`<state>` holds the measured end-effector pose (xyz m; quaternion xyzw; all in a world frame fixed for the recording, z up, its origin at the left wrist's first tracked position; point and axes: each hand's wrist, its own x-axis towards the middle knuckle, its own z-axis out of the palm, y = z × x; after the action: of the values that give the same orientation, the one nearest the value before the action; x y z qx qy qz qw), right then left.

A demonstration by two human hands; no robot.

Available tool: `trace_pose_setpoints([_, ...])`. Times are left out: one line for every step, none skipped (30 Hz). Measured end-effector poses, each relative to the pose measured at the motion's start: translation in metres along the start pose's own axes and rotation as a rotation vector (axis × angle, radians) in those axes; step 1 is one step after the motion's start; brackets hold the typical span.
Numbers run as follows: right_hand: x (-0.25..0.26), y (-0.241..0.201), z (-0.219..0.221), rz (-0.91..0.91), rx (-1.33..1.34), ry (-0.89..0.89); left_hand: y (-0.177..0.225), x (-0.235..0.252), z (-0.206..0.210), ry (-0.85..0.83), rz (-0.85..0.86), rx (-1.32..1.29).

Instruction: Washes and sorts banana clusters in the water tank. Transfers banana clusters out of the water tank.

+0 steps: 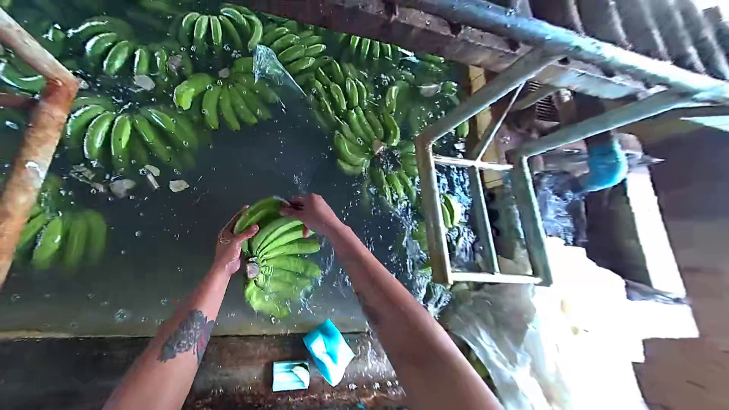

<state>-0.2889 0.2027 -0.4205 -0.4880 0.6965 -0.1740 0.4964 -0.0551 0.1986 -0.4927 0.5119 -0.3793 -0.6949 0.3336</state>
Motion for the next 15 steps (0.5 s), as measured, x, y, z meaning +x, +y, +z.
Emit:
trace_pose_setpoints([-0.001, -0.006, -0.005, -0.001, -0.055, -0.043, -0.001, 0.002, 0.001, 0.059, -0.008, -0.033])
trace_pose_setpoints([-0.002, -0.008, -0.008, 0.012, -0.107, -0.087, -0.002, 0.004, 0.0, 0.113, -0.021, -0.052])
trace_pose_setpoints([-0.004, -0.01, -0.01, 0.045, -0.15, -0.163, -0.001, 0.006, 0.0, 0.15, -0.036, -0.053])
trace_pose_setpoints([-0.005, -0.009, -0.01, 0.077, -0.169, -0.258, -0.001, 0.007, -0.002, 0.172, -0.052, -0.049])
trace_pose_setpoints([-0.007, -0.004, -0.005, 0.116, -0.112, -0.336, -0.002, 0.006, -0.004, 0.181, -0.065, -0.045])
trace_pose_setpoints([-0.013, 0.0, 0.002, 0.175, 0.027, -0.401, -0.003, 0.005, -0.006, 0.179, -0.071, -0.038])
trace_pose_setpoints([-0.02, 0.004, 0.012, 0.237, 0.201, -0.466, -0.004, 0.005, -0.009, 0.173, -0.065, -0.025])
trace_pose_setpoints([-0.028, 0.01, 0.025, 0.286, 0.368, -0.509, -0.004, 0.003, -0.01, 0.176, -0.05, -0.006])
trace_pose_setpoints([-0.04, 0.016, 0.042, 0.287, 0.512, -0.496, -0.003, 0.001, -0.011, 0.194, -0.039, 0.017])
trace_pose_setpoints([-0.061, 0.017, 0.063, 0.279, 0.595, -0.419, -0.002, 0.0, -0.012, 0.235, -0.038, 0.039])
trace_pose_setpoints([-0.088, 0.011, 0.086, 0.268, 0.637, -0.304, -0.001, 0.002, -0.014, 0.299, -0.046, 0.056])
trace_pose_setpoints([-0.12, 0.005, 0.112, 0.24, 0.638, -0.18, 0.002, 0.006, -0.015, 0.372, -0.068, 0.069])
trace_pose_setpoints([-0.155, 0.001, 0.132, 0.203, 0.608, -0.07, 0.003, 0.012, -0.018, 0.454, -0.111, 0.086])
trace_pose_setpoints([-0.188, 0.001, 0.141, 0.184, 0.555, 0.005, 0.004, 0.018, -0.023, 0.522, -0.175, 0.087])
trace_pose_setpoints([-0.217, 0.005, 0.139, 0.183, 0.475, 0.045, 0.004, 0.023, -0.028, 0.578, -0.23, 0.072])
